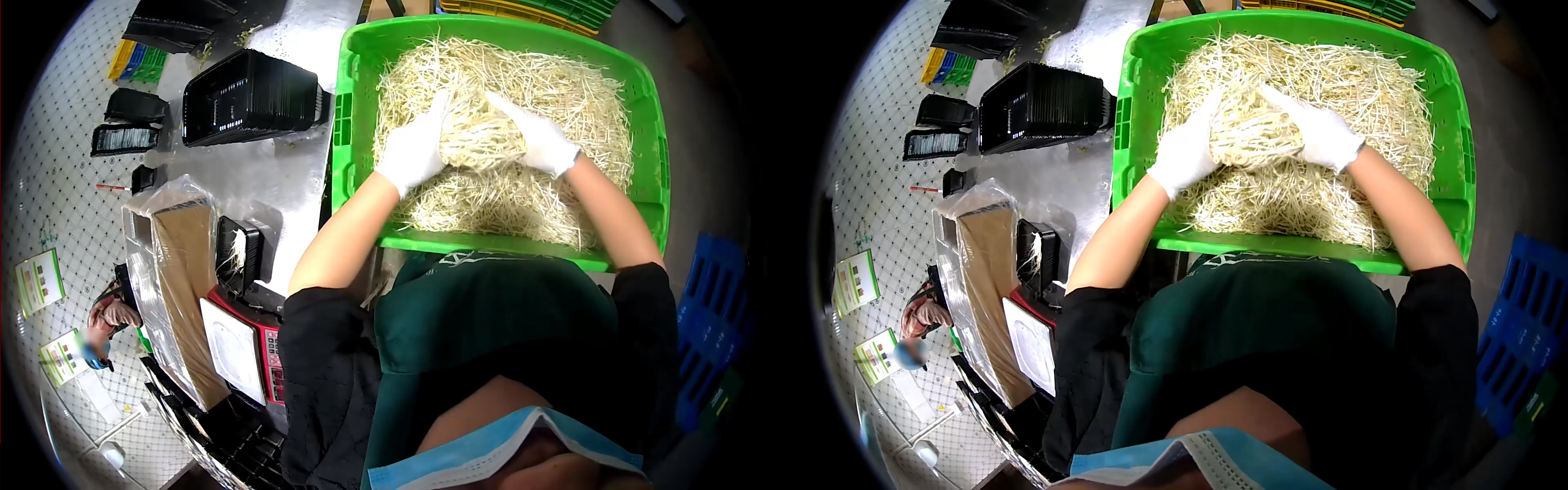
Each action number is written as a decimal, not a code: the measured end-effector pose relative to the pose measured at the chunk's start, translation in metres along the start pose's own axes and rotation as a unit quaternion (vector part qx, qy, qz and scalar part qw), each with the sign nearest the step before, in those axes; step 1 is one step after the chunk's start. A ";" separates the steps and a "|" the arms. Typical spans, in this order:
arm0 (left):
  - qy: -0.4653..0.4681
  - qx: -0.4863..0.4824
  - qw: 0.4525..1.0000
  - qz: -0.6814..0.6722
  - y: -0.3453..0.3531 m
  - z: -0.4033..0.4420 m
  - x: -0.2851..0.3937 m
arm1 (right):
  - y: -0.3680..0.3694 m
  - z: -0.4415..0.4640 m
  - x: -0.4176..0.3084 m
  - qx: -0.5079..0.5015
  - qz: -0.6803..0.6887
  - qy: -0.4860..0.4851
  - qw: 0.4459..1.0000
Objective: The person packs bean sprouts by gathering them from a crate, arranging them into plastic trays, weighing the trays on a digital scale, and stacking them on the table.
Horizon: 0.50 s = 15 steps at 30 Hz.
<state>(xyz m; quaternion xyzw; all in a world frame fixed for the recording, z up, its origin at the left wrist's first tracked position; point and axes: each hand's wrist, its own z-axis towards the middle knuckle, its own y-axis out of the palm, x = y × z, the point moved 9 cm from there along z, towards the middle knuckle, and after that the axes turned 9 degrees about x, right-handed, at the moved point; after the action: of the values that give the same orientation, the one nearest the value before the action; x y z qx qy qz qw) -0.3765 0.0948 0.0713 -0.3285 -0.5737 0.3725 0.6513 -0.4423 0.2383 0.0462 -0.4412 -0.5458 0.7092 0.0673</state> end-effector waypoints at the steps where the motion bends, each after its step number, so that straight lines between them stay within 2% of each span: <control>1: 0.000 0.001 1.000 0.001 -0.001 -0.006 -0.001 | -0.002 -0.005 -0.006 -0.028 -0.041 -0.006 0.999; 2: -0.003 -0.045 0.998 0.047 0.005 -0.013 -0.003 | 0.002 -0.008 -0.005 -0.067 -0.112 -0.009 0.991; 3: -0.007 -0.089 0.992 0.093 0.009 -0.020 -0.007 | 0.002 -0.010 0.004 -0.063 -0.113 -0.010 0.992; 5: 0.031 -0.080 0.991 0.101 0.001 -0.032 -0.014 | -0.004 -0.014 0.030 -0.024 -0.151 -0.073 0.986; 6: 0.001 -0.098 0.986 0.138 -0.007 -0.042 -0.023 | -0.012 -0.015 0.056 -0.080 -0.165 -0.005 0.983; 7: -0.029 -0.114 0.978 0.174 -0.015 -0.051 -0.032 | -0.031 -0.013 0.049 -0.078 -0.167 -0.008 0.983; 8: 0.067 -0.036 0.986 0.152 -0.025 -0.059 -0.023 | -0.057 -0.014 0.049 -0.054 -0.087 0.089 0.991; 9: 0.067 -0.038 0.986 0.151 -0.025 -0.056 -0.019 | -0.070 -0.014 0.047 -0.008 0.001 0.124 0.992; 11: 0.134 -0.097 0.965 0.202 -0.011 -0.050 0.016 | -0.051 0.000 0.043 0.040 0.201 0.152 0.967; 12: 0.108 -0.189 0.949 0.227 0.005 -0.040 0.024 | -0.029 0.010 0.039 0.027 0.227 0.168 0.959; 13: 0.106 -0.184 0.950 0.231 0.020 -0.032 0.021 | -0.012 0.019 0.041 -0.022 0.173 0.193 0.966; 14: 0.152 -0.072 0.958 0.231 0.026 -0.024 0.022 | 0.006 0.027 0.043 -0.075 0.117 0.212 0.967; 15: 0.194 0.040 0.953 0.227 0.020 -0.024 0.025 | 0.031 0.037 0.052 -0.133 0.103 0.175 0.970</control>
<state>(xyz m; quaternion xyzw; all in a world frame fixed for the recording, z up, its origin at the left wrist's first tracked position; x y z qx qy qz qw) -0.3536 0.1267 0.0638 -0.4900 -0.3310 0.4623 0.6608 -0.4871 0.2297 -0.0075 -0.6169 -0.5669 0.5452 0.0289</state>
